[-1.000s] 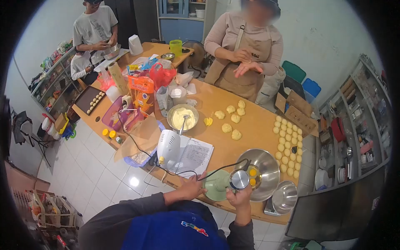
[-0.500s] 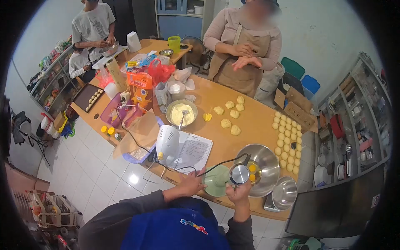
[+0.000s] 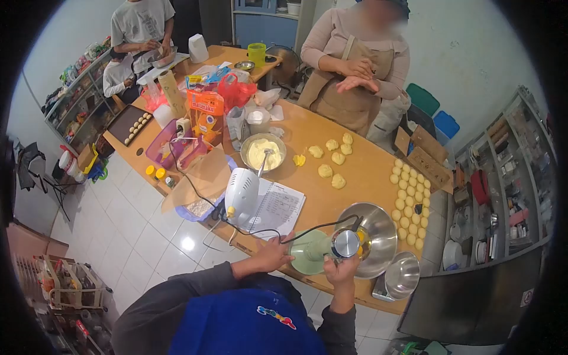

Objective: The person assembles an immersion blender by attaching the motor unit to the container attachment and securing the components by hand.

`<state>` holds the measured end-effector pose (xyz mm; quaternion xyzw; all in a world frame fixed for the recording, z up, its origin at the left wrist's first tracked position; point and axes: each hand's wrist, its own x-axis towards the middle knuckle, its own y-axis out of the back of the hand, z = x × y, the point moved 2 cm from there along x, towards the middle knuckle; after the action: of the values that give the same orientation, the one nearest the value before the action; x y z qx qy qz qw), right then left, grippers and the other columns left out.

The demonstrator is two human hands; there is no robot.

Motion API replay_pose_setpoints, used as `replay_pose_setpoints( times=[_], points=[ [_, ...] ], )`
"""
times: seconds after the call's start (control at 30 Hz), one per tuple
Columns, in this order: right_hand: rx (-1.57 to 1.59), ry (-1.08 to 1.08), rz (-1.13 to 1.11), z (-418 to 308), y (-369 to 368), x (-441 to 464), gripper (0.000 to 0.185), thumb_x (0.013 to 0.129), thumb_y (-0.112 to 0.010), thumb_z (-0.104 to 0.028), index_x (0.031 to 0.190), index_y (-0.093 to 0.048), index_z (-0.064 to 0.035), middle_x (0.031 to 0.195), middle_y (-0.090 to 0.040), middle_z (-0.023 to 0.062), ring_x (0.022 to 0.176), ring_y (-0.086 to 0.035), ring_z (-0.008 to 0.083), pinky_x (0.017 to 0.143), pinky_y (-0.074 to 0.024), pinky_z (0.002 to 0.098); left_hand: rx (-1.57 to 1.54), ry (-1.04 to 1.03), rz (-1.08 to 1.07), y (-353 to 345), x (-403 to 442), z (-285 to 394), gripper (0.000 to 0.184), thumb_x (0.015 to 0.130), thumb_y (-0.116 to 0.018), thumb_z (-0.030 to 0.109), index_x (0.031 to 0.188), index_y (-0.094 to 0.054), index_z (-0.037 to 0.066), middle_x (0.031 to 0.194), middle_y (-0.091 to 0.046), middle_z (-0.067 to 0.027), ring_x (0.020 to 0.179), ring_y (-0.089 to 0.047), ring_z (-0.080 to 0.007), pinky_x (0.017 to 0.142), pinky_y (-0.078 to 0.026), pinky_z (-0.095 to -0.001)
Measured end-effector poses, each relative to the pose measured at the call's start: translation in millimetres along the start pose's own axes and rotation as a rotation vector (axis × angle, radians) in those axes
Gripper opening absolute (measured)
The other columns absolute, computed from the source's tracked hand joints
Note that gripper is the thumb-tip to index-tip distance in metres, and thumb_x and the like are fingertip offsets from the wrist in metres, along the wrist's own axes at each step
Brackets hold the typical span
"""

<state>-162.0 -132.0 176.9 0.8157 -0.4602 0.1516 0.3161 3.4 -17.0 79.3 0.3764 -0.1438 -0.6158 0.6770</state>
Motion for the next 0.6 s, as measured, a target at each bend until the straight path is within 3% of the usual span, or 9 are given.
replay_pose_setpoints(
  times=[0.33, 0.43, 0.6],
  points=[
    [0.031, -0.038, 0.006, -3.7, -1.8, 1.0, 0.045, 0.074, -0.062, -0.029, 0.103, -0.058, 0.0051, 0.096, -0.064, 0.0127, 0.089, -0.061, 0.0213, 0.082, -0.0468, 0.0336, 0.012, 0.007, -0.005, 8.9, -6.4, 7.9, 0.073, 0.087, -0.054, 0.036, 0.144, -0.013, 0.014, 0.129, -0.040, -0.0258, 0.121, -0.037, -0.0398, 0.087, -0.021, -0.0731],
    [0.034, -0.055, -0.021, -7.8, -1.9, 1.8, 0.047, 0.074, -0.063, -0.032, 0.104, -0.058, 0.0049, 0.097, -0.064, 0.0129, 0.089, -0.061, 0.0216, 0.082, -0.0467, 0.0341, -0.130, -0.088, 0.056, -14.1, 5.7, -13.9, 0.073, 0.087, -0.054, 0.036, 0.144, -0.013, 0.016, 0.130, -0.039, -0.0245, 0.122, -0.036, -0.0387, 0.085, -0.018, -0.0757],
    [0.013, -0.038, -0.035, -4.8, -1.0, 0.3, 0.049, 0.075, -0.063, -0.032, 0.106, -0.056, 0.0047, 0.100, -0.063, 0.0138, 0.089, -0.061, 0.0225, 0.082, -0.0467, 0.0343, -0.020, -0.008, 0.013, -0.1, -2.3, 0.9, 0.074, 0.086, -0.055, 0.034, 0.144, -0.013, 0.013, 0.128, -0.039, -0.0271, 0.121, -0.036, -0.0406, 0.092, -0.024, -0.0670]
  ],
)
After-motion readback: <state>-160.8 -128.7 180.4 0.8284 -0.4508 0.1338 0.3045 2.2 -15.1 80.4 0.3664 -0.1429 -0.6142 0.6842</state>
